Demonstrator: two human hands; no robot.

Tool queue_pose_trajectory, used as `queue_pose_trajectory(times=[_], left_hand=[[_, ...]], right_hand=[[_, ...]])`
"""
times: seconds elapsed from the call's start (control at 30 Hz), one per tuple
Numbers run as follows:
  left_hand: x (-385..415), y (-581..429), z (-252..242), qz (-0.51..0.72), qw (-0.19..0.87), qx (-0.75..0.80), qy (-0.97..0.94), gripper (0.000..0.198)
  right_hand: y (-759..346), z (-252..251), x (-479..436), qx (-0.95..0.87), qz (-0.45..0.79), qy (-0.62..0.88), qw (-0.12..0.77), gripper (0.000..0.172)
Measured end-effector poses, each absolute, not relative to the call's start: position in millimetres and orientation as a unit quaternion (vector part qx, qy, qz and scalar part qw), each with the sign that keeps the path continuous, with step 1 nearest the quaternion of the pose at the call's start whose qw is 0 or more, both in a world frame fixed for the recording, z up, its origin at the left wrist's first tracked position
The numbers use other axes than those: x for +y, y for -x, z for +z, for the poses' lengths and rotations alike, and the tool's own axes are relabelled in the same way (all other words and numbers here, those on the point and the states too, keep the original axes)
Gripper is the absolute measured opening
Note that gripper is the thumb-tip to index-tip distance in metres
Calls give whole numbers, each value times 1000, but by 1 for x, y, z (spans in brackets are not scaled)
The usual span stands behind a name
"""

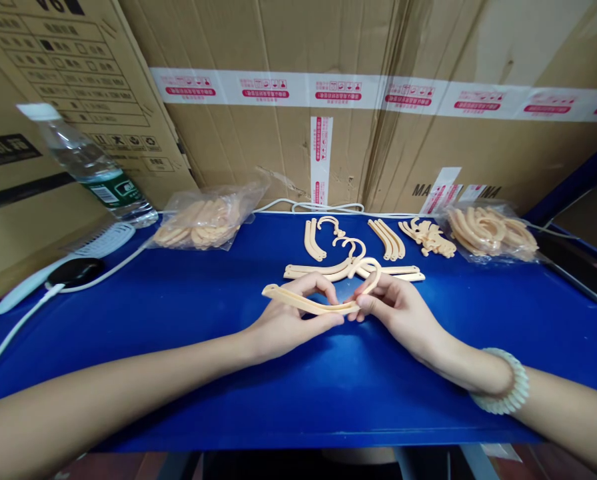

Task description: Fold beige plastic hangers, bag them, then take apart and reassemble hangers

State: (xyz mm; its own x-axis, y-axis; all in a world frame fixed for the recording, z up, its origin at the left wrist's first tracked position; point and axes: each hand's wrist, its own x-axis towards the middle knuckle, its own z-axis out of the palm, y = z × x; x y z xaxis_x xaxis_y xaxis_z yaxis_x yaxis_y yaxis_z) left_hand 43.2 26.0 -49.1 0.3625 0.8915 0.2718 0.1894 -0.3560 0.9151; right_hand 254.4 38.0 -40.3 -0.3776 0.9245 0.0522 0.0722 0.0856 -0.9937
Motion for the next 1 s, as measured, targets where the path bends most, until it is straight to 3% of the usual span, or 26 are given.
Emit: queue_pose_trajectory(times=[0.33, 0.63, 0.7, 0.77, 0.87, 1.0], left_hand=[[32, -49, -54, 485, 544, 374, -574, 29], [32, -51, -52, 418, 610, 357, -571, 25], [32, -51, -51, 428, 616, 367, -551, 28], [31, -51, -51, 441, 614, 372, -539, 28], [30, -51, -51, 450, 610, 372, -535, 28], [29, -52, -49, 448, 607, 371, -541, 27]], right_hand=[[-252, -32, 32, -696, 438, 390, 414, 24], [-255, -33, 42, -669, 548, 336, 374, 31], [-268, -23, 57, -713, 466, 349, 391, 31], [-288, -14, 78, -790, 283, 379, 390, 24], [-318, -10, 113, -880, 19, 392, 266, 15], [-338, -21, 141, -913, -14, 374, 163, 19]])
